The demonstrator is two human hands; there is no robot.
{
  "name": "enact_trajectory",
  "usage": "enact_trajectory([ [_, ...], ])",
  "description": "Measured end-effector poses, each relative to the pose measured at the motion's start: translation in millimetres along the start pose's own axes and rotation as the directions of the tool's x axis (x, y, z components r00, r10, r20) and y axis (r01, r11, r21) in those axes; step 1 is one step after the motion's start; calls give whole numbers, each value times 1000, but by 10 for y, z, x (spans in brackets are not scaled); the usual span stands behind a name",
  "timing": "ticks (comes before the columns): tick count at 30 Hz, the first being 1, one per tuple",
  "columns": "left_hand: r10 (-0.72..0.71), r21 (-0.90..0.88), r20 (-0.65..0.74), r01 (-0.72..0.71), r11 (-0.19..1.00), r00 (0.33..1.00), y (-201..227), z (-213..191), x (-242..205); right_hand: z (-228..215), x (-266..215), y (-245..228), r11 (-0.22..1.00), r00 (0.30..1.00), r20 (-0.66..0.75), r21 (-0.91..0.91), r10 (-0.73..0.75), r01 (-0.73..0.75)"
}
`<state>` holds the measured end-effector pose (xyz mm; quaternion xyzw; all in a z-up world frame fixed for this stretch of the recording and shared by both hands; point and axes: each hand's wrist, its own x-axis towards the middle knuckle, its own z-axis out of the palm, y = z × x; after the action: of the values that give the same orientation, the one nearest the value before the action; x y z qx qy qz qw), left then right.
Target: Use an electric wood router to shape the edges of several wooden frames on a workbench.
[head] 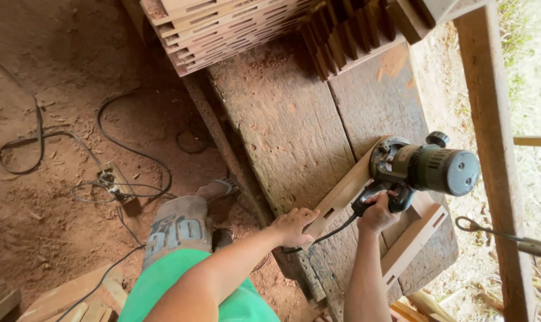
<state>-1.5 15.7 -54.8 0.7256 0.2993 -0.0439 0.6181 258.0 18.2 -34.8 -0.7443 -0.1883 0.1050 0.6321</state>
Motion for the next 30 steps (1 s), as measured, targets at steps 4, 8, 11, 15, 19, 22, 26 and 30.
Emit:
enact_trajectory([
  [4,2,-25,-8,-2,1000,1000,-6,0,-14,-27,162,57,1000,1000,7,-16,10,-10],
  [8,-4,-32,-4,4,999,1000,-104,124,80,17,304,75,1000,1000,1,0,-14,14],
  [11,-2,-40,-10,1,999,1000,-154,177,115,28,381,68,1000,1000,-3,13,-1,1],
  [15,-3,-39,-3,3,999,1000,-138,147,90,89,433,31,1000,1000,-10,23,15,-15],
  [19,-2,-52,-5,1,999,1000,-107,123,70,225,358,-187,1000,1000,-4,5,21,-21],
  [22,-8,-57,-4,8,998,1000,-115,119,69,514,109,-693,997,998,-13,-56,53,-54],
  [26,0,-49,-9,-1,999,1000,-138,163,91,520,158,-691,994,999,-5,-92,51,-51],
  [30,0,-56,-14,-1,998,1000,-117,130,65,553,167,-726,996,1000,-1,-86,31,-31],
])
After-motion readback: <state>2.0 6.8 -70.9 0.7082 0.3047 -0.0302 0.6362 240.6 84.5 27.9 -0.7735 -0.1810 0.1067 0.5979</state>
